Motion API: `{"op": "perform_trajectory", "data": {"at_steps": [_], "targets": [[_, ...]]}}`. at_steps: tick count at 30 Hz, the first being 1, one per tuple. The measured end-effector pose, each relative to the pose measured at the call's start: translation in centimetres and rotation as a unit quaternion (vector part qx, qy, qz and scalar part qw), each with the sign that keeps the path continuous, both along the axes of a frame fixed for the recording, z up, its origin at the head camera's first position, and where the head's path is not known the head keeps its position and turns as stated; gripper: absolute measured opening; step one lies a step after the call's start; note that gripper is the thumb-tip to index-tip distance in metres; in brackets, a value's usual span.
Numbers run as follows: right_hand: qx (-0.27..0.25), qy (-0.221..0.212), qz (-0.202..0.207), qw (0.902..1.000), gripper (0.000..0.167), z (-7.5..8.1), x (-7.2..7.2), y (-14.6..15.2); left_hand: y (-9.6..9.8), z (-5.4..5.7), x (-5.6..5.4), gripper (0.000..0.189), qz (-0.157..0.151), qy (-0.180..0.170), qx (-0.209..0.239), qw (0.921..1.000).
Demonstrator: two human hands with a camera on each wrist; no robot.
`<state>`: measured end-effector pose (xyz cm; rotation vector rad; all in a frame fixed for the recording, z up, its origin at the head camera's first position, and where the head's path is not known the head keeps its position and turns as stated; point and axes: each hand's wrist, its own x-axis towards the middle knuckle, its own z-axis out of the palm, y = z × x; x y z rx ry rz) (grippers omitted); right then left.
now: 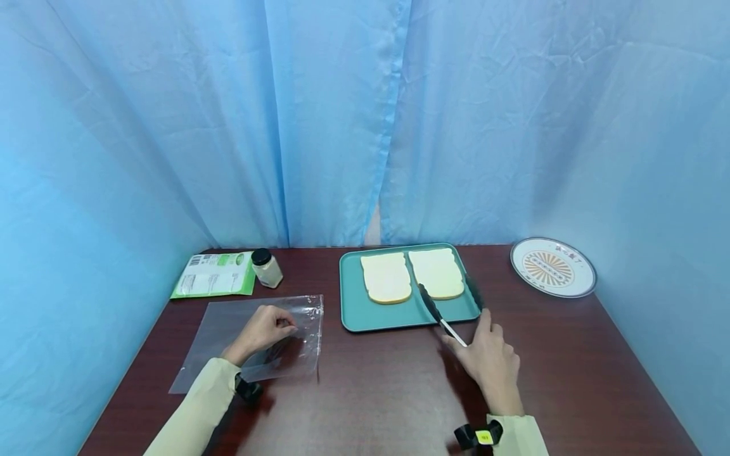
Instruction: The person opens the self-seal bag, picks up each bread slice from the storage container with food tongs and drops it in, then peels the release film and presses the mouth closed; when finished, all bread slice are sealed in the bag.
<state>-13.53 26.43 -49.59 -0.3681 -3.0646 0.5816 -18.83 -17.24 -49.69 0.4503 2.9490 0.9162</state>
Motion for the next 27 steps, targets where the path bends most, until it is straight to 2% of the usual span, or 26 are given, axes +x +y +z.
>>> {"op": "perform_trajectory", "data": {"at_steps": [10, 27], "targets": [[0.022, -0.02, 0.001, 0.9996, 0.114, 0.2, -1.1, -1.0, 0.1, -0.1, 0.1, 0.009, 0.001, 0.003, 0.001, 1.0], [0.016, -0.052, 0.003, 0.9985, 0.106, 0.8, -1.8, -2.0, 0.3, 0.1, 0.1, 0.008, -0.002, 0.004, 0.003, 1.0]]}}
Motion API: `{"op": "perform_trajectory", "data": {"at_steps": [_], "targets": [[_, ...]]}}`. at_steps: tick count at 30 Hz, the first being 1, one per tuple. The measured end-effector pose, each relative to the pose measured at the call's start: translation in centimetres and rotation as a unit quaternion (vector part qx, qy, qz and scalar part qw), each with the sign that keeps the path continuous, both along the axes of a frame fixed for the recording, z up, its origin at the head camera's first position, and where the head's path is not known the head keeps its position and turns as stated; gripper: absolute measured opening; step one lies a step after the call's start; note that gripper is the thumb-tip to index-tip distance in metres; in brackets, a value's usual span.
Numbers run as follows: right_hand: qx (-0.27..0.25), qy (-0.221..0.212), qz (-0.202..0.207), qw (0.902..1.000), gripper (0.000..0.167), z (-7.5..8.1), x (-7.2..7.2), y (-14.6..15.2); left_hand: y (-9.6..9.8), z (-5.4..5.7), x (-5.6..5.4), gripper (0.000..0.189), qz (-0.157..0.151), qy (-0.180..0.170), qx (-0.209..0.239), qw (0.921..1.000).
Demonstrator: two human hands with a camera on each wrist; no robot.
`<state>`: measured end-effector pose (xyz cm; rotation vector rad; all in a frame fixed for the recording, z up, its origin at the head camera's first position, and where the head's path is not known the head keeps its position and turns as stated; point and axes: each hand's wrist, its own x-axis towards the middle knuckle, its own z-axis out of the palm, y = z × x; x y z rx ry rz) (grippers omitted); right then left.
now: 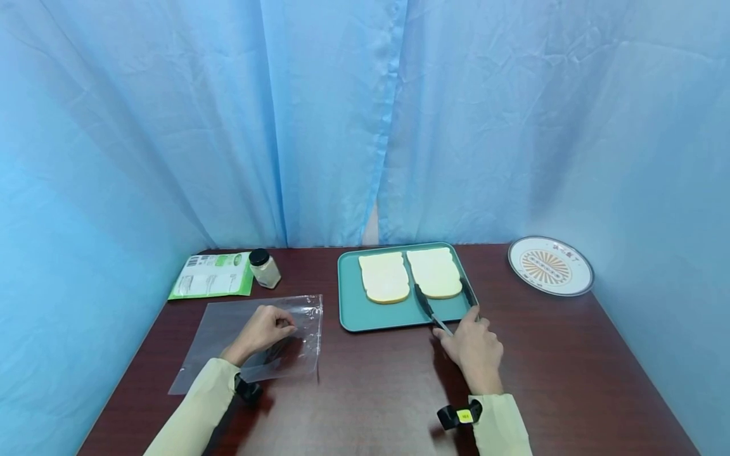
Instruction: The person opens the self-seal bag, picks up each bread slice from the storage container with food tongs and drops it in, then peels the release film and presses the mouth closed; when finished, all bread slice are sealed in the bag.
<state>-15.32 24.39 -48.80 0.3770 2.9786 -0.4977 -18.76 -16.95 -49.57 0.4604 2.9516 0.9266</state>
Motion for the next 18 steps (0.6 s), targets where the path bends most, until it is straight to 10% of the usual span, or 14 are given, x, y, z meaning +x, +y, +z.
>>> {"op": "perform_trajectory", "data": {"at_steps": [18], "targets": [[0.018, 0.032, 0.009, 0.9993, 0.094, -0.31, -0.07, 0.27, 0.31, 0.41, -0.04, 0.008, 0.002, -0.014, -0.004, 0.9999]]}}
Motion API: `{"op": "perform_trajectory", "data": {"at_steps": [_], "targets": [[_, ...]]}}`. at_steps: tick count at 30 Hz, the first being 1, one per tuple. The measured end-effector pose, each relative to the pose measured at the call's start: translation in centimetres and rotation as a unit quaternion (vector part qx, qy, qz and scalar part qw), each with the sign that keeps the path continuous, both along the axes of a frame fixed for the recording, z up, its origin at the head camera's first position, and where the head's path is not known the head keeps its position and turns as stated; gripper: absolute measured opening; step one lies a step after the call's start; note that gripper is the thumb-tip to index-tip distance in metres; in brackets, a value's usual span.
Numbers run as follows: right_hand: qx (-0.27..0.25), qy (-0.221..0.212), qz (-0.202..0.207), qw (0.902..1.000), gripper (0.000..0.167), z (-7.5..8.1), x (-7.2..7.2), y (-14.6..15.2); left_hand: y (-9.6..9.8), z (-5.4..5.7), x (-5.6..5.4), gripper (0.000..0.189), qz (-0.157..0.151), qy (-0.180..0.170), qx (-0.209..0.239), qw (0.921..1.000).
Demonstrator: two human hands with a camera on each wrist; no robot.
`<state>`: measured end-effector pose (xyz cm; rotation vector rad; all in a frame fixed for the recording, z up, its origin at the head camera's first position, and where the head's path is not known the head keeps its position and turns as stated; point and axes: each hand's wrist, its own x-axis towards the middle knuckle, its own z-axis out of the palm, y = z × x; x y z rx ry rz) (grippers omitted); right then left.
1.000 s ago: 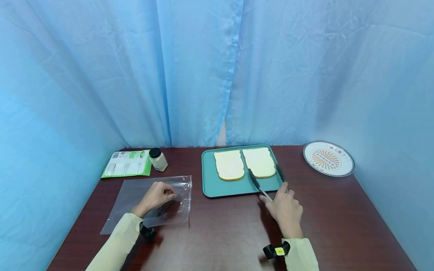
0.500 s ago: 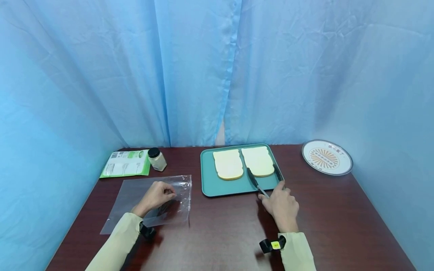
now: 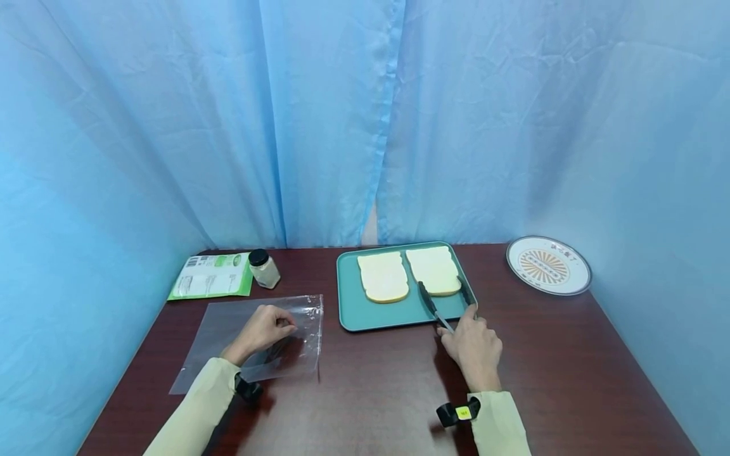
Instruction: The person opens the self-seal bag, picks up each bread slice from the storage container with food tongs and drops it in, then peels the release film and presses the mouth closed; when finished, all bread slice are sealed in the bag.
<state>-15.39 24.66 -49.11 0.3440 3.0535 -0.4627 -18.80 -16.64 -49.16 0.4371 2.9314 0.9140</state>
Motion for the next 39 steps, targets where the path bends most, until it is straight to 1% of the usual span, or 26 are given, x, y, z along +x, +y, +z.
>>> {"op": "perform_trajectory", "data": {"at_steps": [5, 10, 16, 21, 25, 33, 36, 39], "targets": [[0.004, 0.015, -0.002, 0.9999, 0.091, -0.6, 0.1, 0.2, 0.0, -0.2, 0.0, 0.008, -0.001, 0.004, -0.001, 1.0], [-0.003, 0.029, -0.006, 0.9996, 0.086, -1.2, 0.2, 0.6, 0.0, -0.2, 0.0, 0.008, -0.002, 0.007, 0.002, 1.0], [-0.007, 0.046, -0.005, 0.9989, 0.082, -1.5, 0.5, 1.0, -0.2, -0.3, 0.0, 0.008, -0.005, 0.005, 0.003, 1.0], [-0.005, 0.064, -0.002, 0.9979, 0.08, -1.5, 0.8, 1.6, -0.3, -0.3, 0.0, 0.009, -0.006, 0.016, 0.008, 0.9998], [-0.011, 0.069, -0.002, 0.9975, 0.078, -1.4, 1.1, 2.0, -0.5, -0.3, 0.0, 0.008, -0.007, 0.02, 0.01, 0.9997], [-0.006, 0.095, 0.007, 0.9954, 0.08, -0.9, 2.0, 3.0, -0.6, -0.2, 0.1, 0.008, -0.007, 0.013, 0.01, 0.9998], [-0.003, 0.107, 0.012, 0.9942, 0.08, -0.8, 2.3, 3.3, -0.6, -0.2, 0.0, 0.008, -0.007, 0.013, 0.008, 0.9999], [0.003, 0.128, 0.028, 0.9914, 0.079, -0.8, 2.6, 3.7, -0.6, -0.2, 0.0, 0.007, -0.007, 0.015, 0.008, 0.9998]]}}
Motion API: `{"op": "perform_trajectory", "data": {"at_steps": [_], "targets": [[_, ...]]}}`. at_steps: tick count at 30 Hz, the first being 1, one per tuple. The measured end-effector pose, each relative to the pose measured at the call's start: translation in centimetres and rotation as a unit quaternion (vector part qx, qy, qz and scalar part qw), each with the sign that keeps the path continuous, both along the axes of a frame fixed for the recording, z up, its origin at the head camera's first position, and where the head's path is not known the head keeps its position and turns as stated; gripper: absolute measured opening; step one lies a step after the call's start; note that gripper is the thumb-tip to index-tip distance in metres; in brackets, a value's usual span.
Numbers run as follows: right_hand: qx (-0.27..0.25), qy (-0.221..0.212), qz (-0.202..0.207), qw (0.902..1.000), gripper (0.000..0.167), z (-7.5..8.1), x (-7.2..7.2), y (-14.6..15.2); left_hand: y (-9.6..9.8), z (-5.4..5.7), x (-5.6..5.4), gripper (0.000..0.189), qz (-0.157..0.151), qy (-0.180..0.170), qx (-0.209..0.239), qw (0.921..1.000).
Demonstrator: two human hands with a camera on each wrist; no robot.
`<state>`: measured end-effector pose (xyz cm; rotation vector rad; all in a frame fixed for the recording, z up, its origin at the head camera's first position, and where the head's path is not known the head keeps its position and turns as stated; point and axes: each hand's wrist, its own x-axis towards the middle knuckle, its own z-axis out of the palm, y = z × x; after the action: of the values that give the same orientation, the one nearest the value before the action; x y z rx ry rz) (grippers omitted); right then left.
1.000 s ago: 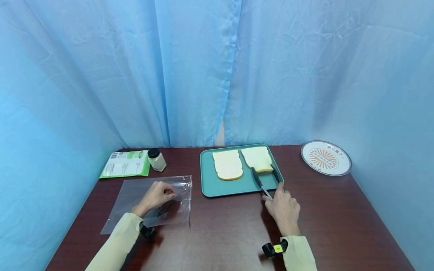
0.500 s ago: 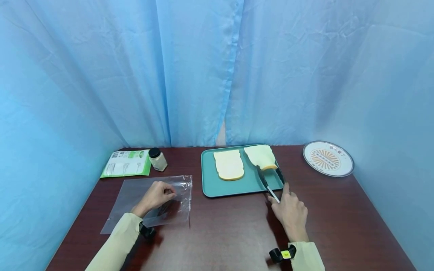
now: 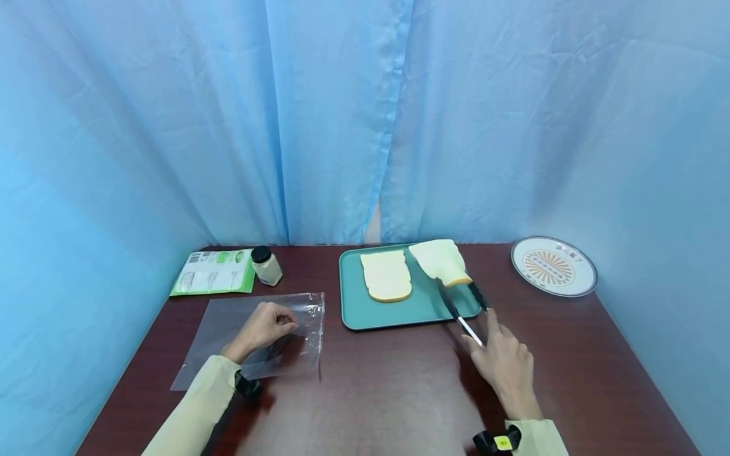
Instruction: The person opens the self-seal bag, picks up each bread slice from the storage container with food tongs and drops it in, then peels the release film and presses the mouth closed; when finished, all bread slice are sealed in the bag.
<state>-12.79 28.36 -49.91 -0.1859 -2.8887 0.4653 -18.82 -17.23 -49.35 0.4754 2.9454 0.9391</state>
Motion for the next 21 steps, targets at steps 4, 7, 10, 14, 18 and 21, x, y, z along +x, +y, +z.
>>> {"op": "perform_trajectory", "data": {"at_steps": [4, 7, 10, 14, 18, 21], "targets": [[0.014, 0.046, 0.033, 0.9983, 0.077, -0.1, 0.5, 0.4, 0.0, 0.1, -0.1, 0.006, 0.001, 0.004, -0.006, 1.0], [0.026, 0.089, 0.061, 0.9938, 0.077, -0.3, 0.9, 0.5, -0.1, 0.2, -0.1, 0.006, -0.001, 0.006, -0.009, 0.9999], [0.034, 0.123, 0.085, 0.9881, 0.076, -0.4, 1.1, 0.6, -0.2, 0.2, -0.1, 0.007, -0.004, 0.009, -0.009, 0.9999], [0.039, 0.135, 0.108, 0.9842, 0.074, -0.3, 1.5, 0.6, -0.2, 0.2, 0.0, 0.007, -0.005, 0.008, -0.008, 0.9999], [0.038, 0.141, 0.131, 0.9806, 0.075, -0.3, 1.9, 0.4, -0.2, 0.3, -0.1, 0.006, -0.006, 0.009, -0.01, 0.9999], [0.038, 0.155, 0.153, 0.9753, 0.077, -0.5, 2.1, 0.2, -0.1, 0.3, -0.1, 0.005, -0.004, 0.011, -0.011, 0.9999]]}}
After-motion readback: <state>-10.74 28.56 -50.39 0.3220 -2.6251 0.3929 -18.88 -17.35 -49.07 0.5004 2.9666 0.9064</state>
